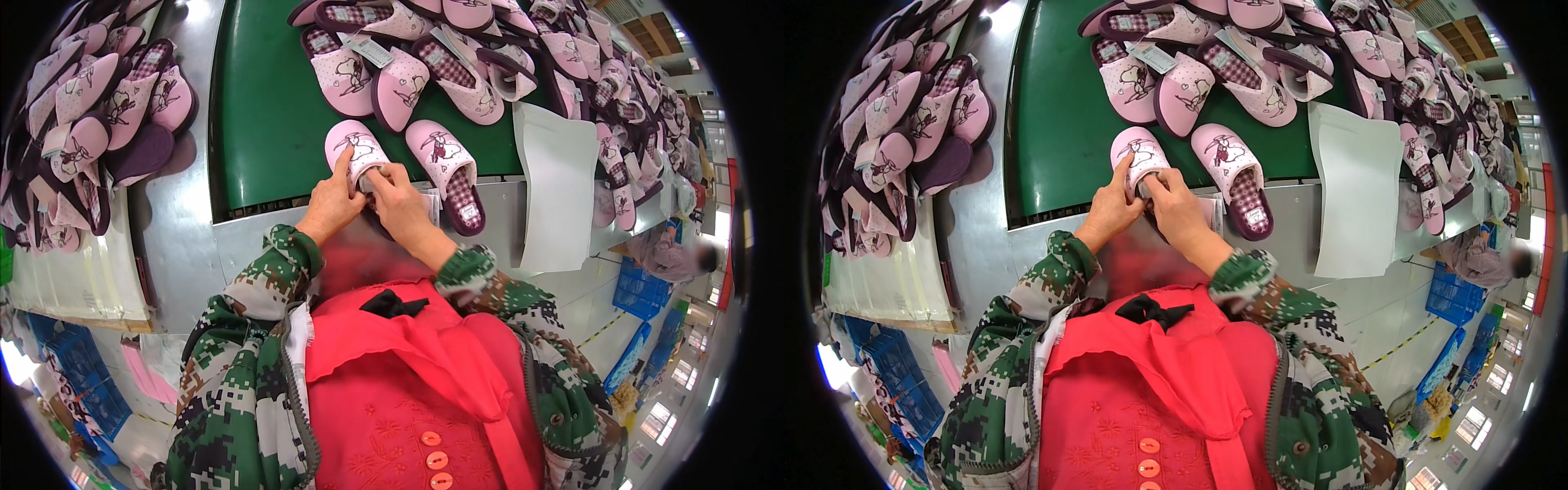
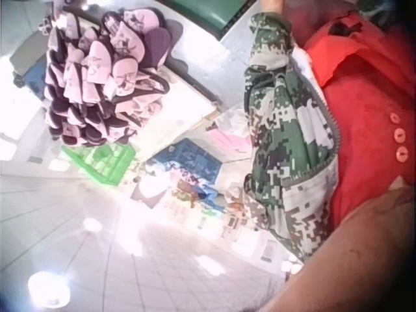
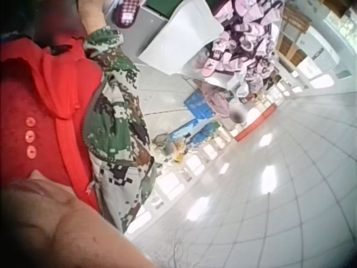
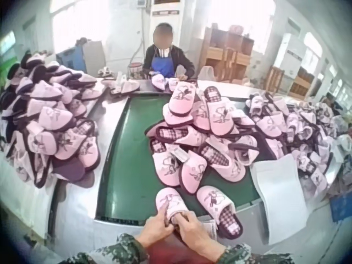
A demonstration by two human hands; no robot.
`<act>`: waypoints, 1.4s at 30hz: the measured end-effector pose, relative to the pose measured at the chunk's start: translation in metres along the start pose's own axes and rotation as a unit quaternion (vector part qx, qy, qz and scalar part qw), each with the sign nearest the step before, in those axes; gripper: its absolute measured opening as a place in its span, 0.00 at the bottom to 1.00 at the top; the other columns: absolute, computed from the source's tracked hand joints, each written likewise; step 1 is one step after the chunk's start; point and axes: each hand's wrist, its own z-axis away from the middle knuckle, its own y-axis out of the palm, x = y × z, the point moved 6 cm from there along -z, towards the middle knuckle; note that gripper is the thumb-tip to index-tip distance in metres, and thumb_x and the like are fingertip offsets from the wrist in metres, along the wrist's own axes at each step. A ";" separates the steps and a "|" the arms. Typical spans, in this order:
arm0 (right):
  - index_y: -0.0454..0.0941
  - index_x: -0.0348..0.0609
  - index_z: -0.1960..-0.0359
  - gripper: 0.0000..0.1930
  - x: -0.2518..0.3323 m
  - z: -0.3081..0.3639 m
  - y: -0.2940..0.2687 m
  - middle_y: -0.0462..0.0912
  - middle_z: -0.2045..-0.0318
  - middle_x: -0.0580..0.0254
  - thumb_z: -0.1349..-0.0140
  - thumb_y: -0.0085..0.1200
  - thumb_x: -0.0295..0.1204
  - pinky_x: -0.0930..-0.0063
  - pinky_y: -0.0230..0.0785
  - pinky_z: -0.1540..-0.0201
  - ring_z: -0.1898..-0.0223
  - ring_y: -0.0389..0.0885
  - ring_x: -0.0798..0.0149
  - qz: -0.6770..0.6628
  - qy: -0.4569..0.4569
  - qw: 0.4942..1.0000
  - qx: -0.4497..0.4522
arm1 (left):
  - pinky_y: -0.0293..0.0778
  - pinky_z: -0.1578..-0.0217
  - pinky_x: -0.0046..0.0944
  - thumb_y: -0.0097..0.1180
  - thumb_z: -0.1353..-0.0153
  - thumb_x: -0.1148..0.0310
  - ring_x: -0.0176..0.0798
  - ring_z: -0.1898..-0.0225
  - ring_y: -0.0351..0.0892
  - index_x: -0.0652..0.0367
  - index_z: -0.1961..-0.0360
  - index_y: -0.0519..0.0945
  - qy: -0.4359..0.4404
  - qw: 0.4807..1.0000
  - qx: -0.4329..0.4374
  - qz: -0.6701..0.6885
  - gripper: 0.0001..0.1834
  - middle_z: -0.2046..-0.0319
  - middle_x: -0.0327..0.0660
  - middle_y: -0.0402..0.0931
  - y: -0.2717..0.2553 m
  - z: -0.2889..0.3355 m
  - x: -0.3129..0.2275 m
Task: The person repeatedly picks up pink slippers from a green table, folds white tissue paper, and inserts the paper into each slipper to maintain shape. The person handles slippers one at a time, placing the stuffed slippers back on the table.
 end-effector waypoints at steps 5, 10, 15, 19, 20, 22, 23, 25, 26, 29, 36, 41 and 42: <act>0.67 0.33 0.50 0.22 0.002 0.036 -0.006 0.68 0.52 0.46 0.50 0.45 0.17 0.63 0.65 0.51 0.53 0.71 0.47 0.040 -0.026 0.997 0.066 | 0.73 0.63 0.52 0.52 0.55 0.70 0.60 0.71 0.77 0.54 0.36 0.51 -0.006 1.000 0.007 -0.010 0.42 0.77 0.57 0.76 0.005 0.001 -0.003; 0.64 0.33 0.48 0.23 -0.002 0.020 0.013 0.67 0.51 0.44 0.50 0.44 0.18 0.62 0.61 0.46 0.49 0.66 0.46 0.033 0.014 0.991 0.127 | 0.72 0.64 0.53 0.51 0.55 0.71 0.62 0.72 0.76 0.56 0.37 0.52 0.017 1.000 0.011 -0.009 0.41 0.76 0.59 0.76 0.004 -0.003 -0.005; 0.66 0.30 0.52 0.20 -0.011 0.004 0.035 0.68 0.53 0.41 0.49 0.45 0.22 0.59 0.60 0.46 0.50 0.67 0.45 0.076 -0.018 0.993 0.085 | 0.72 0.64 0.54 0.49 0.55 0.72 0.64 0.72 0.75 0.57 0.37 0.52 0.017 1.000 0.009 -0.017 0.40 0.76 0.60 0.75 0.003 -0.004 -0.003; 0.69 0.30 0.53 0.20 -0.032 -0.015 0.057 0.70 0.53 0.40 0.49 0.47 0.25 0.60 0.60 0.45 0.49 0.67 0.45 0.118 0.021 0.983 0.141 | 0.72 0.64 0.54 0.49 0.55 0.73 0.64 0.72 0.75 0.55 0.36 0.51 0.016 0.999 0.014 -0.044 0.41 0.76 0.61 0.75 0.003 -0.013 0.000; 0.70 0.30 0.54 0.19 -0.038 -0.019 0.063 0.70 0.52 0.41 0.49 0.49 0.26 0.60 0.60 0.45 0.49 0.68 0.45 0.117 0.032 0.981 0.150 | 0.72 0.64 0.54 0.49 0.55 0.73 0.64 0.71 0.75 0.54 0.36 0.51 0.017 0.999 0.015 -0.050 0.41 0.76 0.61 0.75 0.004 -0.013 0.001; 0.70 0.30 0.53 0.20 -0.031 -0.023 0.056 0.70 0.52 0.41 0.49 0.49 0.26 0.60 0.60 0.45 0.49 0.68 0.46 0.117 0.026 0.978 0.171 | 0.72 0.64 0.54 0.49 0.55 0.73 0.64 0.71 0.76 0.53 0.36 0.50 0.019 0.999 0.005 -0.049 0.41 0.76 0.61 0.75 0.003 -0.015 0.002; 0.70 0.30 0.53 0.20 -0.028 -0.023 0.052 0.70 0.52 0.41 0.49 0.49 0.26 0.61 0.60 0.45 0.49 0.68 0.46 0.117 0.024 0.976 0.180 | 0.72 0.64 0.54 0.49 0.55 0.73 0.63 0.71 0.76 0.53 0.36 0.50 0.021 0.999 0.000 -0.049 0.42 0.76 0.61 0.75 0.001 -0.015 0.002; 0.70 0.34 0.54 0.18 -0.011 -0.015 0.036 0.71 0.52 0.44 0.49 0.47 0.23 0.61 0.62 0.47 0.50 0.69 0.47 0.099 -0.029 0.991 0.085 | 0.72 0.63 0.53 0.50 0.54 0.72 0.63 0.70 0.76 0.52 0.35 0.50 0.010 0.999 -0.007 -0.041 0.42 0.74 0.60 0.76 -0.002 -0.012 -0.002; 0.70 0.35 0.56 0.17 -0.007 -0.004 0.029 0.72 0.54 0.46 0.49 0.47 0.22 0.61 0.63 0.48 0.51 0.69 0.47 0.030 -0.013 0.993 0.111 | 0.72 0.63 0.52 0.50 0.54 0.72 0.62 0.69 0.76 0.52 0.35 0.50 0.012 0.999 -0.020 -0.048 0.42 0.73 0.60 0.76 -0.003 -0.010 0.000; 0.72 0.36 0.62 0.11 0.000 0.020 -0.031 0.74 0.62 0.49 0.49 0.46 0.21 0.61 0.65 0.54 0.57 0.72 0.49 -0.031 0.019 0.999 -0.005 | 0.71 0.61 0.52 0.52 0.53 0.66 0.62 0.66 0.76 0.55 0.36 0.51 -0.026 0.998 -0.019 -0.055 0.41 0.70 0.59 0.76 -0.012 -0.011 0.001; 0.75 0.41 0.72 0.15 -0.092 0.053 -0.067 0.75 0.69 0.50 0.52 0.55 0.40 0.60 0.66 0.59 0.65 0.73 0.49 0.091 0.207 0.969 -0.103 | 0.71 0.64 0.55 0.52 0.51 0.60 0.63 0.67 0.76 0.61 0.38 0.51 -0.024 0.990 -0.019 -0.139 0.40 0.68 0.60 0.76 0.000 -0.018 -0.013; 0.73 0.38 0.68 0.25 -0.058 0.030 -0.037 0.74 0.67 0.46 0.57 0.58 0.49 0.58 0.64 0.56 0.62 0.72 0.47 -0.022 0.216 0.976 0.023 | 0.71 0.68 0.56 0.54 0.49 0.61 0.67 0.70 0.75 0.67 0.37 0.41 0.018 0.984 0.030 -0.174 0.46 0.73 0.63 0.75 0.024 0.003 -0.022; 0.73 0.38 0.66 0.25 -0.051 0.042 -0.053 0.73 0.65 0.46 0.58 0.59 0.48 0.57 0.64 0.56 0.60 0.72 0.47 0.009 0.182 0.983 -0.031 | 0.72 0.68 0.54 0.55 0.50 0.61 0.65 0.71 0.76 0.67 0.36 0.40 0.038 0.987 0.046 -0.146 0.48 0.74 0.62 0.76 0.032 0.013 -0.036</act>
